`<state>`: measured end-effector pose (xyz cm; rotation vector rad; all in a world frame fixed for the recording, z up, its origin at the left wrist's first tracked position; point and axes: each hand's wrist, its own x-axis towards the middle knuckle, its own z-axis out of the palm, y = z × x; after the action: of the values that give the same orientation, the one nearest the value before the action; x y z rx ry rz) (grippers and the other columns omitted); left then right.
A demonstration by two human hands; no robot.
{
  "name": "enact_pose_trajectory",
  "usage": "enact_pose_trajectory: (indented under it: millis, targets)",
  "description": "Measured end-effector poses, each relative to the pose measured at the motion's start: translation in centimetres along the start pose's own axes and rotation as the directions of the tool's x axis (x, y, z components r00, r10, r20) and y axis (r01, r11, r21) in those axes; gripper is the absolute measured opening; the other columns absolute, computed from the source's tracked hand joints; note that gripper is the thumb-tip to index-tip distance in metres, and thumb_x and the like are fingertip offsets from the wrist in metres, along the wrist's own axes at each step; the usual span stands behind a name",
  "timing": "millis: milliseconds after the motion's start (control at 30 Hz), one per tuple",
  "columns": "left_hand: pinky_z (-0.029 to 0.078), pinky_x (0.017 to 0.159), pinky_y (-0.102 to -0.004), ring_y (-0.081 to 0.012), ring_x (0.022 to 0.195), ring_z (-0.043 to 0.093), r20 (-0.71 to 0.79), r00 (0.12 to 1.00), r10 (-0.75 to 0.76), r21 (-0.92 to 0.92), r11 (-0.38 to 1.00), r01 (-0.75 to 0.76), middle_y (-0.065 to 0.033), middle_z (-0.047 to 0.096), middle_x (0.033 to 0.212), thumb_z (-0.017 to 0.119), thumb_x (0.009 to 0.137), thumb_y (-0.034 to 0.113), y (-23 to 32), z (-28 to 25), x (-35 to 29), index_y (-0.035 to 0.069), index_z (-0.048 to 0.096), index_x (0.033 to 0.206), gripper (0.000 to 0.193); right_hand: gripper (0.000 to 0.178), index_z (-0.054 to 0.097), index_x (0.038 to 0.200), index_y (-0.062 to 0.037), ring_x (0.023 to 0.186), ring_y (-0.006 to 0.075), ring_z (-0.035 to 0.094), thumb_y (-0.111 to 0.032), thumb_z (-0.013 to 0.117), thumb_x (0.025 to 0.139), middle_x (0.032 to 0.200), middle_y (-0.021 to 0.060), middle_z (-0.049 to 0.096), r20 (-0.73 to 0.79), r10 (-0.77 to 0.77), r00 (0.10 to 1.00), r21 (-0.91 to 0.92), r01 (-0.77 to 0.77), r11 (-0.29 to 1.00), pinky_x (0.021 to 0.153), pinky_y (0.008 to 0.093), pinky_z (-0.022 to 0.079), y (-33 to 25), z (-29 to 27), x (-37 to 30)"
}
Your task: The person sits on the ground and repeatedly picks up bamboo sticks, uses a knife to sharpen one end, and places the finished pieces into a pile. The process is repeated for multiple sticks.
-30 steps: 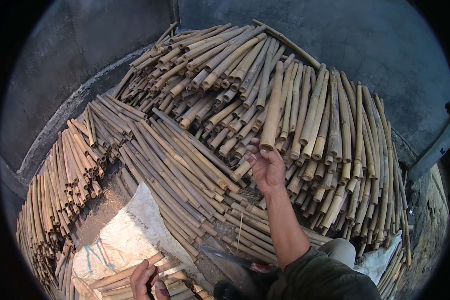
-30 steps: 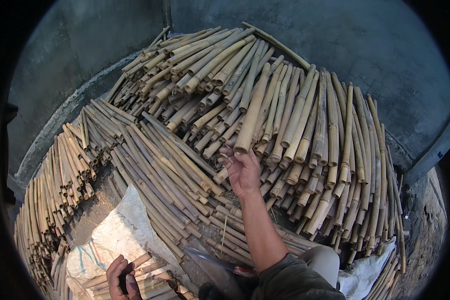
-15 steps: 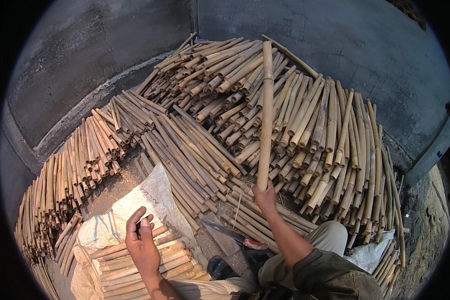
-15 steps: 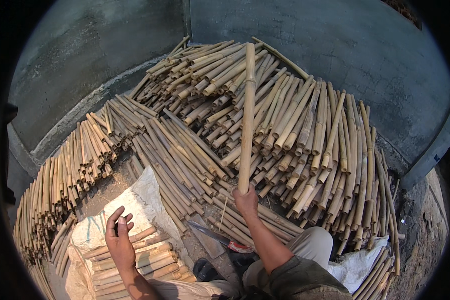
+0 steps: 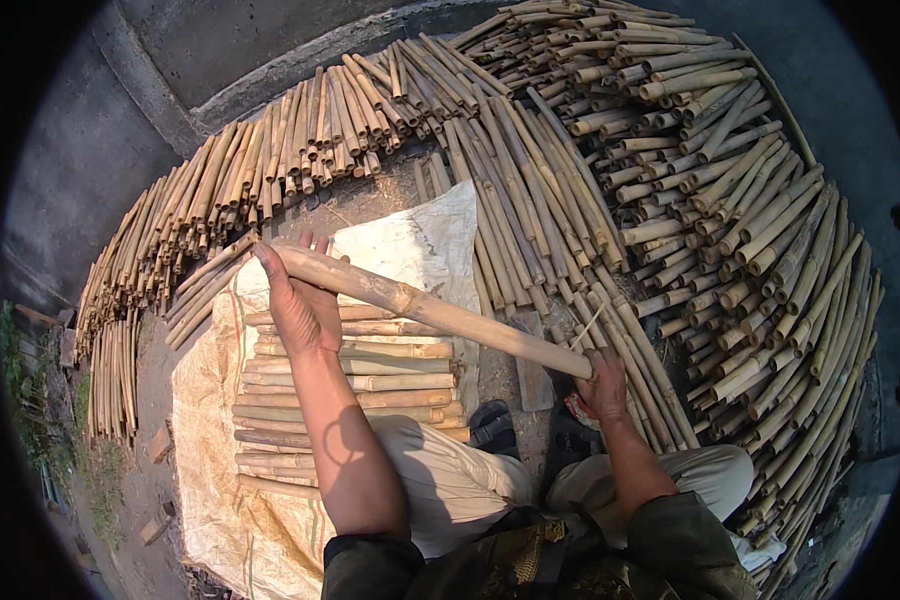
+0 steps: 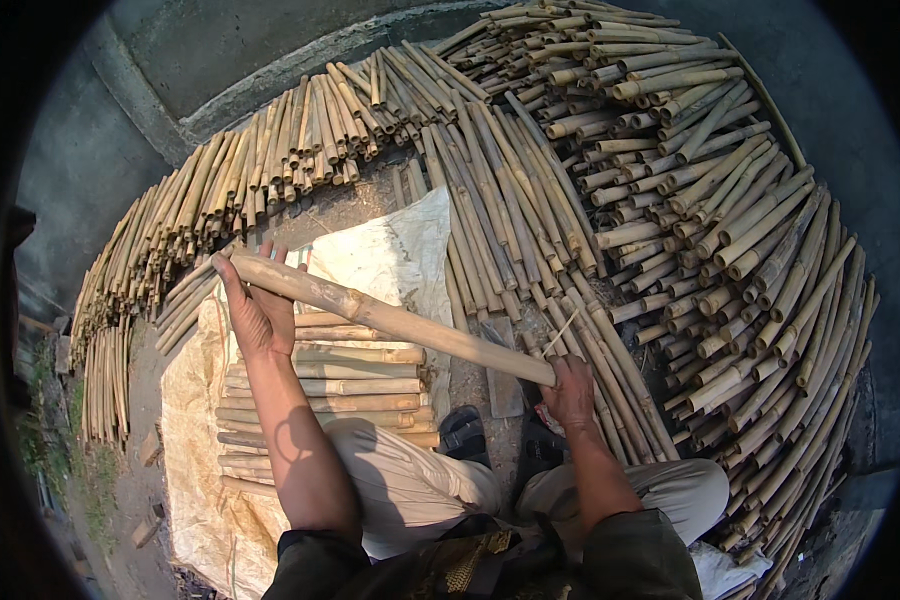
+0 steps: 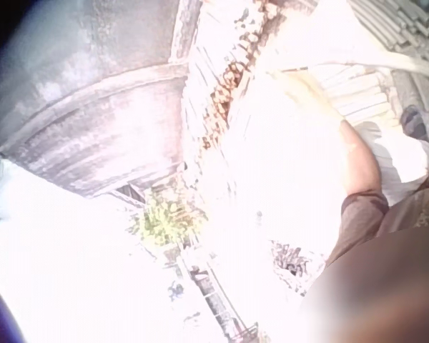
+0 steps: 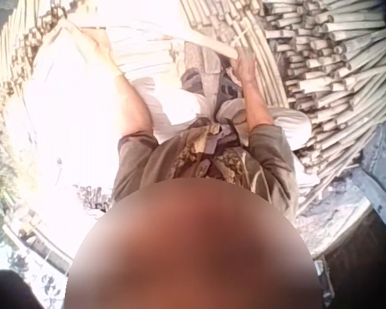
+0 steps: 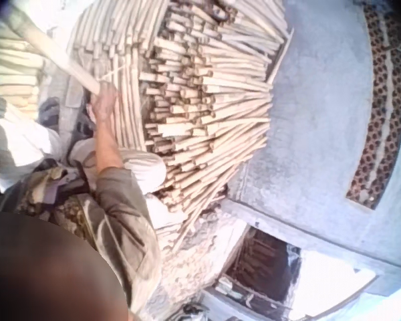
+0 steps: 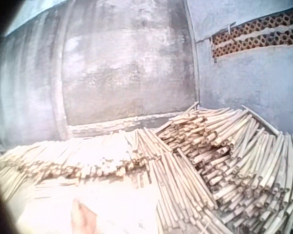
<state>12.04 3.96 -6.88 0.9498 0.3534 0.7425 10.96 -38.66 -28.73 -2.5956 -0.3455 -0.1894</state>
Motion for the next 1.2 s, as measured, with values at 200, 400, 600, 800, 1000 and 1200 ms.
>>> enact_pose_trajectory:
  millis: [200, 400, 600, 800, 1000, 1200]
  targets:
    - [0.046, 0.107, -0.0550, -0.0307, 0.116, 0.051, -0.207, 0.975, 0.075, -0.043, 0.995, -0.085, -0.0149, 0.047, 0.126, 0.069, 0.100, 0.046, 0.2, -2.9, 0.9, 0.003, 0.042, 0.140, 0.064, 0.066, 0.054, 0.135, -0.0075, 0.118, 0.0401, 0.059, -0.029, 0.085, 0.081, 0.129, 0.0197, 0.056, 0.045, 0.321, 0.946, -0.053, -0.318, 0.946, 0.099, 0.0495, 0.050, 0.9, 2.8, -2.4]
    - [0.047, 0.108, -0.0580, -0.0307, 0.117, 0.050, -0.142, 0.974, 0.178, -0.063, 0.980, -0.188, -0.0164, 0.045, 0.128, 0.063, 0.104, 0.043, 0.0, -0.6, -0.5, 0.001, 0.036, 0.147, 0.066, 0.062, 0.056, 0.130, -0.0027, 0.121, 0.0371, 0.061, -0.042, 0.076, 0.087, 0.129, 0.0186, 0.057, 0.451, 0.457, 0.767, -0.369, -0.306, 0.878, 0.100, 0.0503, 0.051, 2.8, 6.4, -6.5]
    - [0.050, 0.106, -0.0558, -0.0273, 0.106, 0.057, 0.053, 0.986, 0.160, -0.096, 0.983, -0.154, -0.0132, 0.053, 0.115, 0.061, 0.106, 0.037, -0.6, 3.1, -2.9, 0.005, 0.047, 0.134, 0.045, 0.059, 0.060, 0.126, 0.0016, 0.113, 0.0393, 0.067, -0.042, 0.070, 0.089, 0.120, 0.0241, 0.067, 0.506, 0.486, 0.712, -0.287, -0.392, 0.874, 0.099, 0.0494, 0.051, 1.6, 4.0, -5.2]
    - [0.054, 0.104, -0.0502, -0.0238, 0.107, 0.060, 0.080, 0.979, 0.185, -0.057, 0.982, -0.181, -0.0131, 0.055, 0.113, 0.062, 0.105, 0.028, -1.7, 5.9, -5.7, 0.002, 0.050, 0.128, 0.037, 0.051, 0.067, 0.119, 0.0014, 0.105, 0.0414, 0.070, -0.040, 0.069, 0.089, 0.112, 0.0257, 0.072, 0.588, 0.492, 0.642, -0.031, -0.591, 0.806, 0.093, 0.0466, 0.053, -4.6, -6.6, -4.6]
    - [0.053, 0.102, -0.0462, -0.0230, 0.100, 0.061, 0.214, 0.969, 0.123, -0.108, 0.989, -0.101, -0.0105, 0.057, 0.103, 0.058, 0.106, 0.023, -1.7, 8.1, -8.4, 0.000, 0.056, 0.114, 0.024, 0.029, 0.070, 0.110, -0.0060, 0.086, 0.0376, 0.070, -0.026, 0.073, 0.089, 0.093, 0.0197, 0.071, 0.444, 0.185, 0.877, 0.360, -0.364, 0.859, 0.077, 0.0418, 0.055, -8.5, -13.8, -7.5]
    - [0.050, 0.100, -0.0444, -0.0213, 0.093, 0.058, 0.145, 0.981, 0.130, -0.056, 0.991, -0.123, -0.0073, 0.056, 0.094, 0.058, 0.107, 0.039, -1.4, 9.5, -9.4, 0.006, 0.056, 0.103, 0.033, 0.025, 0.070, 0.107, -0.0042, 0.075, 0.0320, 0.068, -0.022, 0.074, 0.091, 0.083, 0.0152, 0.069, 0.327, 0.047, 0.944, 0.553, -0.231, 0.800, 0.069, 0.0386, 0.054, -9.7, -14.1, -8.1]
